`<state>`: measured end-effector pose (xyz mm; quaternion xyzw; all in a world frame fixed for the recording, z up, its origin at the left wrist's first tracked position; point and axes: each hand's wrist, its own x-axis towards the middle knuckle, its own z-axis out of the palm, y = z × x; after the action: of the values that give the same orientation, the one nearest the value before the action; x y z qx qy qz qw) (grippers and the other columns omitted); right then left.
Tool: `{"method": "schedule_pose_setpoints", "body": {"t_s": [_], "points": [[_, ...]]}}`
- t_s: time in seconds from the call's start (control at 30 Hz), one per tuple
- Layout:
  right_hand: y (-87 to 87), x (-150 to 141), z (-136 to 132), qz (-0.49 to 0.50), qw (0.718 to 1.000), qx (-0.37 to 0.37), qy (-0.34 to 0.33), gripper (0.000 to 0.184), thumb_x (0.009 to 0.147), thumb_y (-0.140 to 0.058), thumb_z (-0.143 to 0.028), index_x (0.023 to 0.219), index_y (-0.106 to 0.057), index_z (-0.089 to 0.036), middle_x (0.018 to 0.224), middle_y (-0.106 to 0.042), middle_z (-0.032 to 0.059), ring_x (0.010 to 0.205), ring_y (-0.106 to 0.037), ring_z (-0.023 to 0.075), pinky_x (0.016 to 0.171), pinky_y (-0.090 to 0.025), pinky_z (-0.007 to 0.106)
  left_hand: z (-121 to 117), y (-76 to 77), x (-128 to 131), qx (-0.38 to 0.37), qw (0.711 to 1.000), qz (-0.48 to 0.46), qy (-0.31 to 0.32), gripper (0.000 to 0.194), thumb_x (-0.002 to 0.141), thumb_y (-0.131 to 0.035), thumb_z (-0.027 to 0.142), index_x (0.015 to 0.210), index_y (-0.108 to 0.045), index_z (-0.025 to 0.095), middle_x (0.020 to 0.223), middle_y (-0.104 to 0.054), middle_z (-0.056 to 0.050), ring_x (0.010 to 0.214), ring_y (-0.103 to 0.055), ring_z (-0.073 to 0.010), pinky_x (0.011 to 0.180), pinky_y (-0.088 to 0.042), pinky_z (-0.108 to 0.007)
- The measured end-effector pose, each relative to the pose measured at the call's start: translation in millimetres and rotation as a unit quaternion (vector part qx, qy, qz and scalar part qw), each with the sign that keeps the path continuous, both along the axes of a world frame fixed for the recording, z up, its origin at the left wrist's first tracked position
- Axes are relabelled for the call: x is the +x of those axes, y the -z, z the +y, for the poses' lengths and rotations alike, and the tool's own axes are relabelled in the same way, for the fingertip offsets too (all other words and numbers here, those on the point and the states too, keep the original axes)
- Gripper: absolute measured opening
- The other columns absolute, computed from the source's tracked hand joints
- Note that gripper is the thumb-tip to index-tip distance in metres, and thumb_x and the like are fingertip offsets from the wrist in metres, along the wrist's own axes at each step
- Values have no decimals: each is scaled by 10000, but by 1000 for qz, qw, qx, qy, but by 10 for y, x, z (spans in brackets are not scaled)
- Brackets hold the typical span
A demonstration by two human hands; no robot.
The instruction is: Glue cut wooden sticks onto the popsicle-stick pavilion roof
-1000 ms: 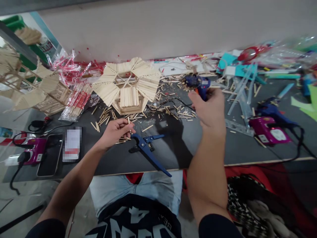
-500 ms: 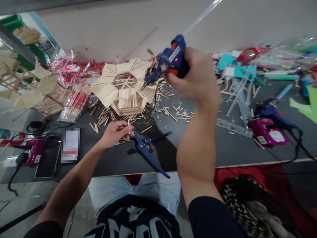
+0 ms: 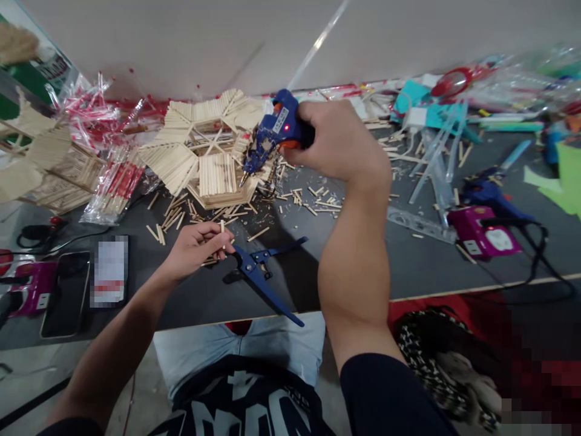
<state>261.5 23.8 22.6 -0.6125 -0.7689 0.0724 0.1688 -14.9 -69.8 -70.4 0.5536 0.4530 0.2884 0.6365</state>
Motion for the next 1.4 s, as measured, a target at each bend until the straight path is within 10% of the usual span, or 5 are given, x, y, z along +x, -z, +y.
{"method": "schedule_pose_setpoints", "body": {"t_s": [0.43,1.4], "points": [[-47,-39,-47,-46,998,-21,26,233,903,-666,-462,1063,-691,-295,989,-722,74,922,-611,272,920,-527,442,-10,6,12,4,1000,13,-2,296,886,-699,450,852,-673,158,813,-776,-66,576,-595,-66,524,-461,-176],[-54,-46,-12,-49,999,12,8,194,830,-700,-308,857,-530,-218,959,-694,93,829,-593,209,797,-416,334,-18,19,-1,10,1000,7,7,282,907,-690,434,859,-672,157,810,-772,-59,584,-607,-67,525,-458,-176]]}}
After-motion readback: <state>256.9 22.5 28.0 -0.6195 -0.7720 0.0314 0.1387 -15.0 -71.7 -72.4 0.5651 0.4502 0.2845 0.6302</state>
